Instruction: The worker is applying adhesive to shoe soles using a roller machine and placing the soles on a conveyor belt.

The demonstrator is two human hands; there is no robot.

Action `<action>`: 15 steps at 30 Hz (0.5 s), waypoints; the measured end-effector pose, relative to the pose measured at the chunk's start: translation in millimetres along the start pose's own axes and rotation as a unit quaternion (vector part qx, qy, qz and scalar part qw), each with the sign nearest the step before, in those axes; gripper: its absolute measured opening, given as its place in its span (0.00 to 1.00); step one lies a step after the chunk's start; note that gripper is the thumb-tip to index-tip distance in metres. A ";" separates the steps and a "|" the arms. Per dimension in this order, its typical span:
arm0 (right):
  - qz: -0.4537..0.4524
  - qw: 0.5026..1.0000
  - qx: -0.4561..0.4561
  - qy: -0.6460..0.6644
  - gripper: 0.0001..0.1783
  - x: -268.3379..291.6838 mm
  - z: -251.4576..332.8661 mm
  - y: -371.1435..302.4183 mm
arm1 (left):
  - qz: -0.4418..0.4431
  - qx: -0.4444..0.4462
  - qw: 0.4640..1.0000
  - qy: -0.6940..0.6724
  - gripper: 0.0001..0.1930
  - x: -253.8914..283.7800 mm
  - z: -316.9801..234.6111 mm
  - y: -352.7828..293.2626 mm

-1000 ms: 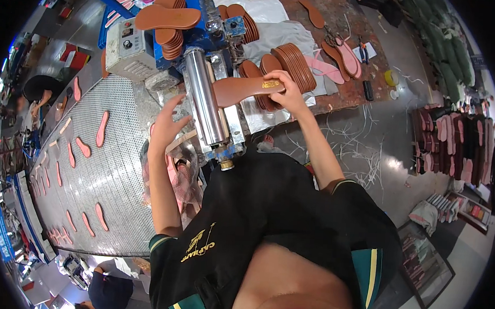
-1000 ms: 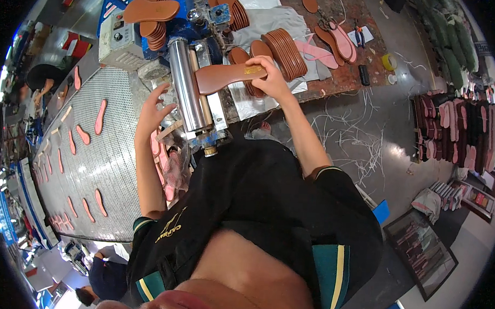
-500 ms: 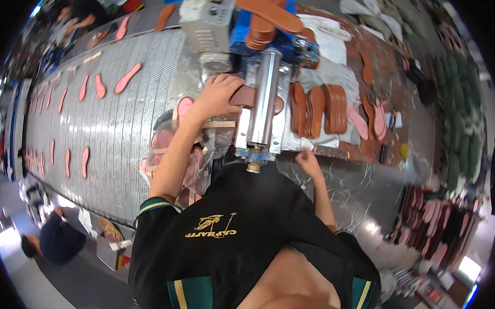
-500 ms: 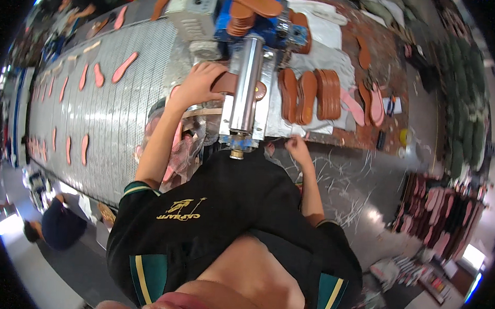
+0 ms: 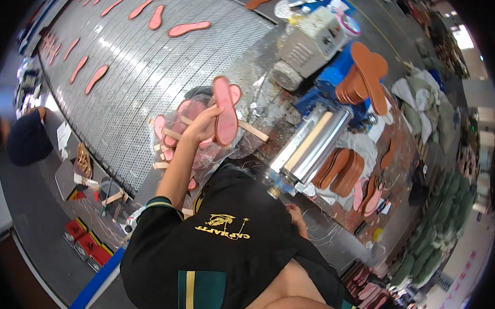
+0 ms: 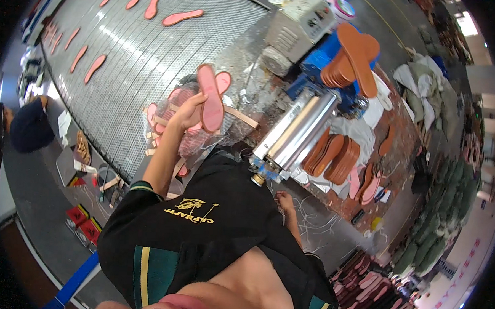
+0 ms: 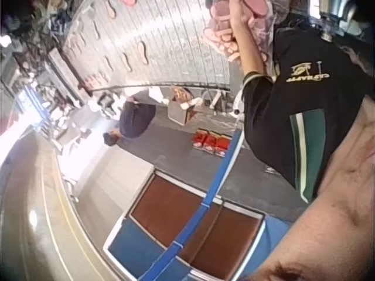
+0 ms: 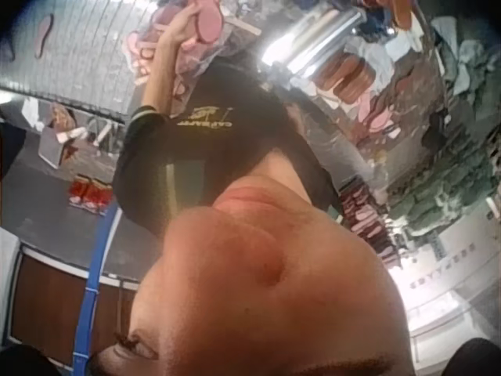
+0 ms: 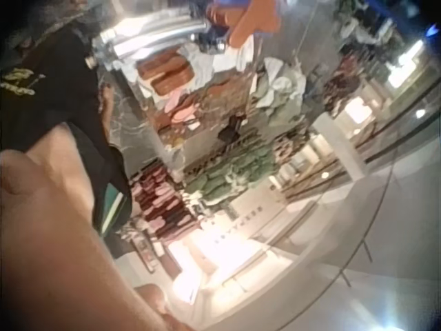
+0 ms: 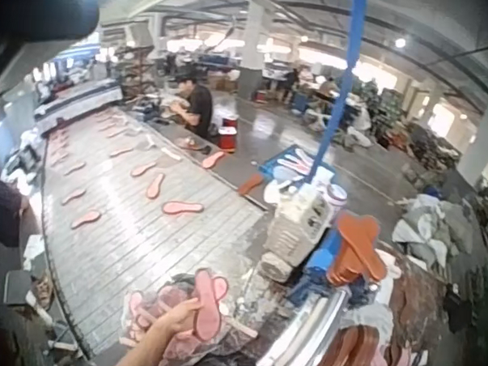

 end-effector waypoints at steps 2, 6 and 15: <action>0.014 1.000 -0.012 -0.006 0.12 4.7 13.3 0.4 | -0.006 0.008 0.997 -0.078 0.15 53.8 -8.0 -11.2; 0.006 0.996 -0.081 -0.039 0.10 8.8 47.0 -7.1 | -0.067 -0.147 0.966 -0.204 0.19 79.8 -63.6 -36.2; 0.005 0.999 0.051 0.006 0.15 11.1 62.3 19.9 | -0.255 -0.359 0.872 -0.214 0.27 251.3 -248.8 -117.8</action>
Point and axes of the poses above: each hand's wrist, its own y-axis towards the middle knuckle, its own x-axis out of the back of the hand, z = x × y, the point moved 6 cm from there along y, towards the middle knuckle, and after that the axes turned 13 degrees about -y, right-handed, at the moved point
